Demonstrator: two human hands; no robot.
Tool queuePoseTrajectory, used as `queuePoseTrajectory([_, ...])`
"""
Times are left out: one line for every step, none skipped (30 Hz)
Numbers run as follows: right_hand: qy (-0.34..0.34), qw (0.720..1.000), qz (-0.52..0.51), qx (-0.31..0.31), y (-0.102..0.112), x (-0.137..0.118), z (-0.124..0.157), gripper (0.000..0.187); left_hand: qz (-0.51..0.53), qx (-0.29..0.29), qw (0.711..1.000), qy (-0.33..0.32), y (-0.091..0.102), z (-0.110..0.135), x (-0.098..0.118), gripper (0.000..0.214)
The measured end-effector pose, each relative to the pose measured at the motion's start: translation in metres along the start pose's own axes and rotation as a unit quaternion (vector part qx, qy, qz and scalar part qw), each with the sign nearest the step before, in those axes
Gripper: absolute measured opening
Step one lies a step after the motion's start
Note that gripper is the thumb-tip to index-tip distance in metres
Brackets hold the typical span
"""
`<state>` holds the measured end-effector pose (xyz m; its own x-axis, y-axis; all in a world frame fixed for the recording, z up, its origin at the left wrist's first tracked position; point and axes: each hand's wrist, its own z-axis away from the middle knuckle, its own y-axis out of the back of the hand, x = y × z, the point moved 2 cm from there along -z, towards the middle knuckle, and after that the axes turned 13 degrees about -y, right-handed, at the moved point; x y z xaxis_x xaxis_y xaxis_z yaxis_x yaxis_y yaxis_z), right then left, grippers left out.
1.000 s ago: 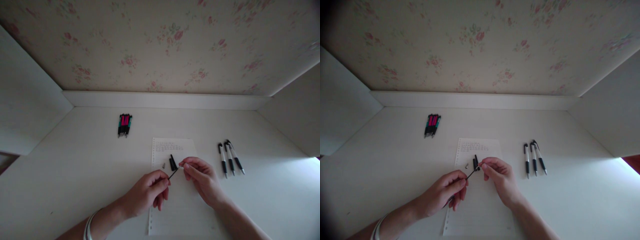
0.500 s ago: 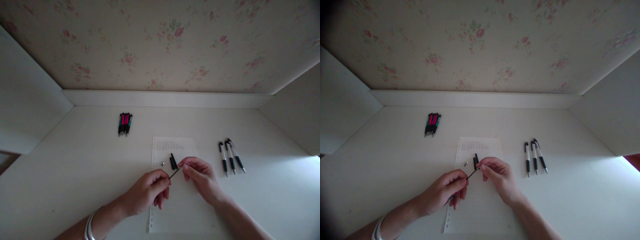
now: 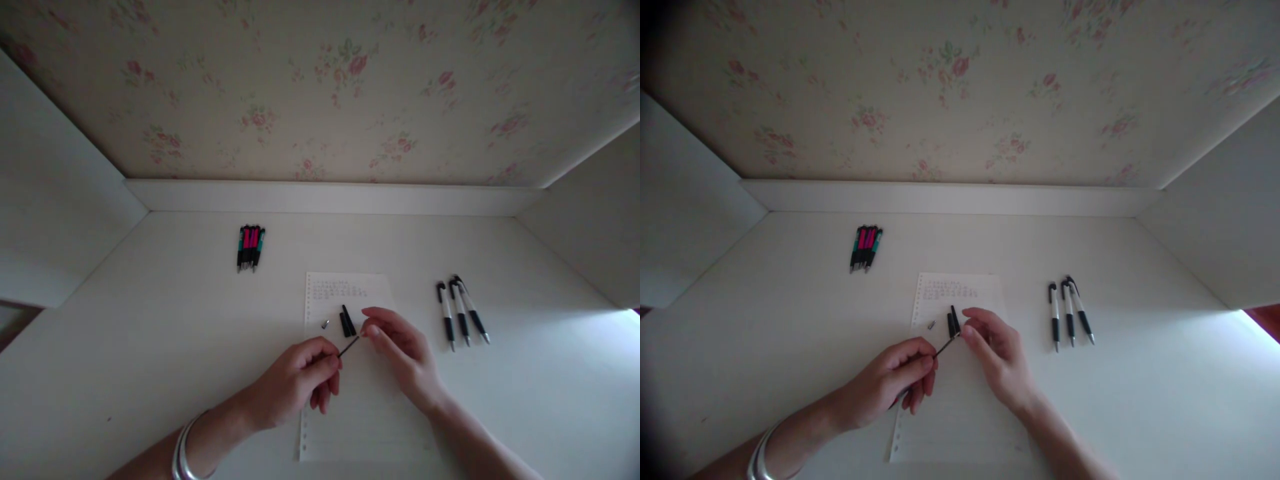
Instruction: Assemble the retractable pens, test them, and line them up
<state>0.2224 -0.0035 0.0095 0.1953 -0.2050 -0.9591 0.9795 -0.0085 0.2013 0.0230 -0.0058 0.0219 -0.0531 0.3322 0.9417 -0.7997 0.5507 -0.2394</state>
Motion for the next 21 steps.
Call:
queuePoseTrajectory([0.022,0.997,0.061,0.037,0.001,0.0,-0.002,0.025,0.002,-0.002,1.0,0.002,0.0,0.0,0.0,0.031])
queuePoseTrajectory([0.043,0.989,0.125,0.062,0.001,0.001,-0.004,0.025,0.005,-0.004,1.0,0.002,0.0,0.001,0.0,0.031])
queuePoseTrajectory([0.064,0.978,0.187,0.073,0.0,0.001,-0.005,0.026,0.007,-0.007,1.0,0.0,0.0,0.001,0.0,0.032])
queuePoseTrajectory([0.083,0.964,0.243,0.073,-0.001,0.001,-0.007,0.027,0.01,-0.009,1.0,-0.003,0.0,0.001,-0.001,0.032])
queuePoseTrajectory([0.099,0.949,0.291,0.066,-0.003,0.002,-0.008,0.028,0.012,-0.01,1.0,-0.006,0.0,0.001,-0.001,0.033])
queuePoseTrajectory([0.113,0.935,0.332,0.058,-0.005,0.002,-0.009,0.029,0.015,-0.01,1.0,-0.008,0.0,0.001,-0.002,0.033])
queuePoseTrajectory([0.124,0.921,0.365,0.049,-0.006,0.001,-0.009,0.03,0.017,-0.009,1.0,-0.009,0.0,0.001,-0.003,0.033])
queuePoseTrajectory([0.133,0.909,0.392,0.044,-0.007,0.001,-0.008,0.03,0.018,-0.008,1.0,-0.009,0.0,0.001,-0.003,0.032])
queuePoseTrajectory([0.138,0.9,0.412,0.042,-0.008,0.0,-0.008,0.031,0.019,-0.007,1.0,-0.008,0.0,0.001,-0.004,0.031])
queuePoseTrajectory([0.142,0.892,0.427,0.041,-0.009,-0.001,-0.007,0.032,0.019,-0.005,1.0,-0.007,0.0,0.001,-0.004,0.031])
queuePoseTrajectory([0.146,0.885,0.44,0.039,-0.009,-0.003,-0.006,0.033,0.019,-0.004,1.0,-0.007,0.0,0.001,-0.004,0.031])
queuePoseTrajectory([0.15,0.879,0.451,0.038,-0.009,-0.004,-0.005,0.033,0.018,-0.003,1.0,-0.007,0.0,0.0,-0.004,0.031])
queuePoseTrajectory([0.154,0.873,0.461,0.035,-0.009,-0.005,-0.005,0.032,0.017,-0.003,1.0,-0.006,0.0,0.0,-0.004,0.031])
queuePoseTrajectory([0.155,0.87,0.467,0.033,-0.009,-0.006,-0.004,0.029,0.016,-0.003,1.0,-0.007,0.0,0.0,-0.004,0.031])
queuePoseTrajectory([0.154,0.869,0.469,0.034,-0.009,-0.007,-0.004,0.026,0.015,-0.003,1.0,-0.008,0.001,0.0,-0.004,0.032])
queuePoseTrajectory([0.15,0.869,0.469,0.039,-0.009,-0.008,-0.005,0.024,0.016,-0.005,1.0,-0.009,0.001,0.0,-0.004,0.032])
queuePoseTrajectory([0.144,0.871,0.467,0.046,-0.008,-0.008,-0.005,0.024,0.017,-0.007,1.0,-0.011,0.001,0.0,-0.004,0.032])
queuePoseTrajectory([0.137,0.874,0.463,0.053,-0.007,-0.007,-0.006,0.025,0.018,-0.009,1.0,-0.012,0.001,-0.001,-0.004,0.032])
queuePoseTrajectory([0.13,0.878,0.458,0.059,-0.007,-0.006,-0.007,0.025,0.019,-0.01,1.0,-0.013,0.001,-0.001,-0.004,0.032])
queuePoseTrajectory([0.124,0.881,0.452,0.067,-0.006,-0.005,-0.008,0.023,0.02,-0.011,1.0,-0.013,0.001,-0.001,-0.004,0.032])
queuePoseTrajectory([0.119,0.883,0.448,0.074,-0.005,-0.003,-0.009,0.021,0.021,-0.01,1.0,-0.013,0.001,-0.001,-0.005,0.032])
